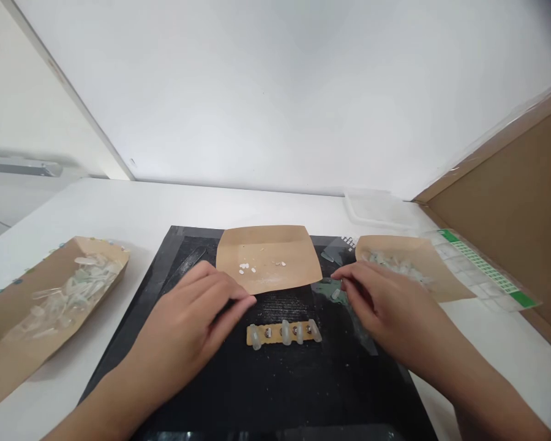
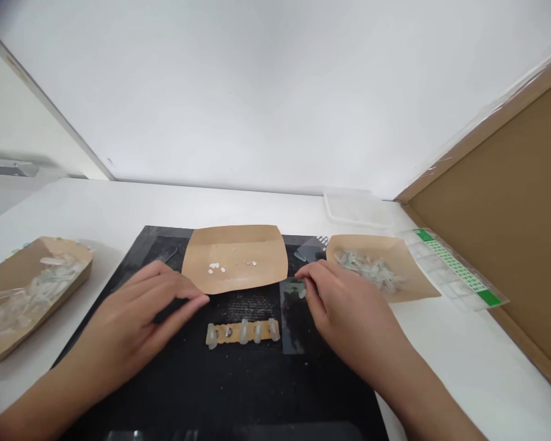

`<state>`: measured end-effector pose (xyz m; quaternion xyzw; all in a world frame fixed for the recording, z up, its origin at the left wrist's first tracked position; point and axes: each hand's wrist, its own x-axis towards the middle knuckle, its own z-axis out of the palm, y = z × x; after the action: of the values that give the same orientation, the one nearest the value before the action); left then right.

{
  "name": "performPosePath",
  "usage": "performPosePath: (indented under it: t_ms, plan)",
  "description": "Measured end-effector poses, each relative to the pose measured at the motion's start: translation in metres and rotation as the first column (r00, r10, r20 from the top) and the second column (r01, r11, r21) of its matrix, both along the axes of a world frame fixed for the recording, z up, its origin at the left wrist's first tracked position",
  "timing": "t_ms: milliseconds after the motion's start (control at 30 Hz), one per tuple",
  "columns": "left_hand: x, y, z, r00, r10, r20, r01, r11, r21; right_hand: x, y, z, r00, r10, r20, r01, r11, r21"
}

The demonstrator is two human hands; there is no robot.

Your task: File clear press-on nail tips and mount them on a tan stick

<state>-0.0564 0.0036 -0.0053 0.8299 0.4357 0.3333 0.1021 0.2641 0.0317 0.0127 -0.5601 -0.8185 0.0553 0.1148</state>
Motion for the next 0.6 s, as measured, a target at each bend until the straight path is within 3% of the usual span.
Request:
performPosePath:
  t_ms: [67, 167, 300, 467, 600]
  plan:
    - [-0.005, 0.003, 0.001, 0.99, 0.143, -0.005, -0.143, 0.987, 0.074, 0.006, 0.0, -0.008, 0.99, 0.044, 0.137, -0.041, 0.999, -0.025]
    - [-0.013, 0.006, 0.002, 0.922, 0.383, -0.064, -0.37, 0.916, 0.155, 0.008, 0.001, -0.016, 0.958, 0.09, 0.273, -0.08, 0.996, -0.047]
    - [-0.021, 0.007, 0.006, 0.787, 0.582, -0.204, -0.575, 0.812, 0.099, 0.006, 0.003, -0.02, 0.949, 0.108, 0.295, -0.103, 0.994, -0.033]
    - [-0.03, 0.009, 0.006, 0.675, 0.653, -0.342, -0.674, 0.735, 0.071, 0.004, 0.005, -0.021, 0.964, 0.124, 0.235, -0.117, 0.992, -0.044]
    - [-0.042, 0.009, -0.002, 0.595, 0.609, -0.525, -0.653, 0.747, 0.126, 0.004, 0.006, -0.021, 0.968, 0.149, 0.2, -0.138, 0.988, -0.068]
